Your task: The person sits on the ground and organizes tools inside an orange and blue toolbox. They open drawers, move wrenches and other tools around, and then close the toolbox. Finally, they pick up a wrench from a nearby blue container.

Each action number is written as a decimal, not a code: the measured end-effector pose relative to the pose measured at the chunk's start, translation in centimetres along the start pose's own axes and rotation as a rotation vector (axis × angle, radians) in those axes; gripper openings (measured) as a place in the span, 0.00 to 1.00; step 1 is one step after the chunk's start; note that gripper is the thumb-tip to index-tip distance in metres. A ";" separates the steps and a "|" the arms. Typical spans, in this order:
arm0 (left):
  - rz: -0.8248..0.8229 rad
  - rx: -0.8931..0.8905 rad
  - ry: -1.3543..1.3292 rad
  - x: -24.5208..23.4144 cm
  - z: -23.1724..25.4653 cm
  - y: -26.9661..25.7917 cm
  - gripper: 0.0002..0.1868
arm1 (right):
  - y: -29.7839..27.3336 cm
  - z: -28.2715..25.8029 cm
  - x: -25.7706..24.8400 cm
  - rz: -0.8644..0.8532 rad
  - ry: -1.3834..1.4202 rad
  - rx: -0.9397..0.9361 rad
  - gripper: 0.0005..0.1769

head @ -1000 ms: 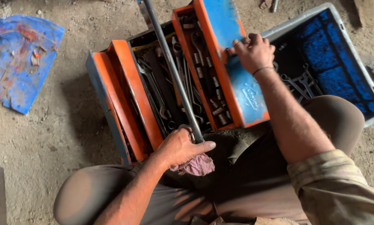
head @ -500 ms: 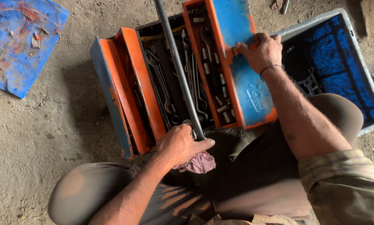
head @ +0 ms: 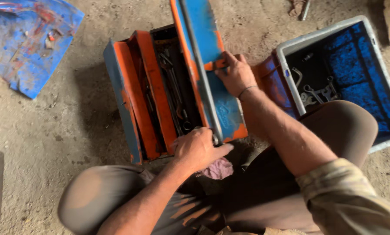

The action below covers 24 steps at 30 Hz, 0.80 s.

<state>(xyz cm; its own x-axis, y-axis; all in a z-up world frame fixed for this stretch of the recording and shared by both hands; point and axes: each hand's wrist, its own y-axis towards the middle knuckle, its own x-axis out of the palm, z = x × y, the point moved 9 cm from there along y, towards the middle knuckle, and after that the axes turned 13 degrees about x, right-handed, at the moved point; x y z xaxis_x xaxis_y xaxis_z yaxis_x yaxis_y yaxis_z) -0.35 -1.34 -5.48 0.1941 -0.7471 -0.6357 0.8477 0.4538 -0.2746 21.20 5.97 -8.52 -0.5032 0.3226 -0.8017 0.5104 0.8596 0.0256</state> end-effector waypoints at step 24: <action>0.307 -0.243 -0.246 -4.2 -6.5 -1.3 0.28 | -11.7 -14.6 3.6 -0.808 0.707 0.118 0.25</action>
<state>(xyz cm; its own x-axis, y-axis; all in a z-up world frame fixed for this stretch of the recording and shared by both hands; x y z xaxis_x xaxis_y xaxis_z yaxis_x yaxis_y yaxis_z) -5.47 4.33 -7.12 0.5541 -0.6403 -0.5320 0.5985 0.7506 -0.2801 3.20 2.90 -2.97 -0.9905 -0.1349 -0.0279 -0.1086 0.8893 -0.4443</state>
